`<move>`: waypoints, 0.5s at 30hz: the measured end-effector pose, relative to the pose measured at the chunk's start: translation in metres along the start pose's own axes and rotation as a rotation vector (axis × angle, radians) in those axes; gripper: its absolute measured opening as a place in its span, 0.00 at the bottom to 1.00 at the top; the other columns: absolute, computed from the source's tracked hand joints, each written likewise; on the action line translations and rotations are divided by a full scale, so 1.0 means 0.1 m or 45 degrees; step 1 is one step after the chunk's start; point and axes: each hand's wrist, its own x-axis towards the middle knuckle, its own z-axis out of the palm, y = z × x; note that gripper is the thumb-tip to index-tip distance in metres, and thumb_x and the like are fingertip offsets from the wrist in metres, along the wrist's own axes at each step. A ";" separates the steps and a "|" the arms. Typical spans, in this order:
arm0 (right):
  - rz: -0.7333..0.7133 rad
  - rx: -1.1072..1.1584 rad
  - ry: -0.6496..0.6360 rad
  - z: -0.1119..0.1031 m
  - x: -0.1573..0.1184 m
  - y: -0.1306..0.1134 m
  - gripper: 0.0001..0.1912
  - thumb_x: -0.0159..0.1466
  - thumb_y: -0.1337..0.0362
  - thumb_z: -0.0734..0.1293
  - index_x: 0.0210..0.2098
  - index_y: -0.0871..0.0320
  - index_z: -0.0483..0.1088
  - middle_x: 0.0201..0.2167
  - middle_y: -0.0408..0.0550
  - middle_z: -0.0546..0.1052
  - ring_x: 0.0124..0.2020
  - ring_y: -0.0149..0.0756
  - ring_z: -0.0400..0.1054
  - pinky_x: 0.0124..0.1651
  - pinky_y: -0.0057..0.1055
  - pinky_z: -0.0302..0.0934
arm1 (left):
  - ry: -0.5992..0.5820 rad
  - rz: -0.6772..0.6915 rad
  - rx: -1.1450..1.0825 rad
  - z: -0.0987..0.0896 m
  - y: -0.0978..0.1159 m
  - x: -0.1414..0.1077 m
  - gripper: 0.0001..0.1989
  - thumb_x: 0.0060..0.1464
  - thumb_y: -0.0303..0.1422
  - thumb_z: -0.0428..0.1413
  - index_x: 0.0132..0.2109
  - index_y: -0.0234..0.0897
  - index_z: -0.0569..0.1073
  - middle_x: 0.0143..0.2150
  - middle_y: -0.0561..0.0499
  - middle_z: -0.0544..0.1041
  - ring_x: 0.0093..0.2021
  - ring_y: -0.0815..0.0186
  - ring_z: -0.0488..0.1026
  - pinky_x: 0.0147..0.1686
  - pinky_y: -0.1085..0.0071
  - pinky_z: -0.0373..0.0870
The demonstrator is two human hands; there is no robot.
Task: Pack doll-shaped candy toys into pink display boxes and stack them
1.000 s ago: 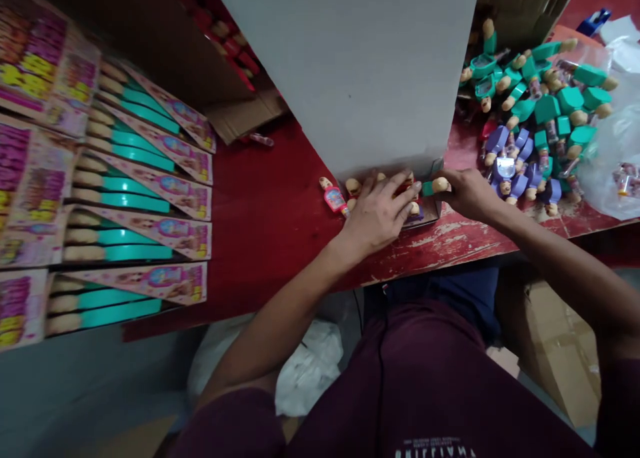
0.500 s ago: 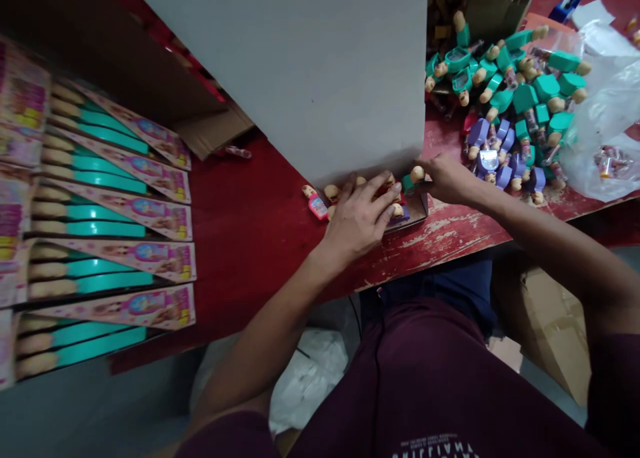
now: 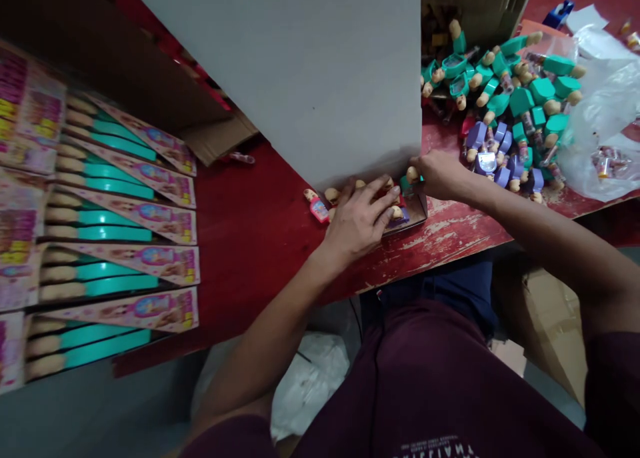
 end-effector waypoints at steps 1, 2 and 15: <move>-0.007 -0.005 0.011 0.00 0.00 0.00 0.15 0.58 0.70 0.74 0.46 0.61 0.79 0.38 0.57 0.81 0.39 0.49 0.75 0.39 0.35 0.61 | 0.006 0.001 0.006 0.00 0.00 0.00 0.23 0.71 0.41 0.44 0.67 0.42 0.70 0.73 0.44 0.65 0.68 0.52 0.67 0.73 0.43 0.52; -0.017 -0.016 0.017 0.00 -0.01 0.00 0.15 0.58 0.69 0.74 0.46 0.61 0.79 0.37 0.56 0.81 0.39 0.48 0.76 0.39 0.34 0.61 | 0.014 0.003 0.010 0.01 0.00 0.00 0.23 0.71 0.41 0.44 0.67 0.42 0.70 0.72 0.44 0.65 0.68 0.52 0.67 0.72 0.43 0.52; -0.099 -0.146 -0.147 -0.02 0.09 -0.05 0.14 0.60 0.70 0.71 0.46 0.61 0.81 0.39 0.59 0.83 0.39 0.46 0.77 0.36 0.33 0.60 | 0.081 0.033 0.039 0.05 -0.01 -0.01 0.23 0.71 0.40 0.45 0.65 0.41 0.73 0.71 0.41 0.67 0.68 0.50 0.68 0.70 0.41 0.57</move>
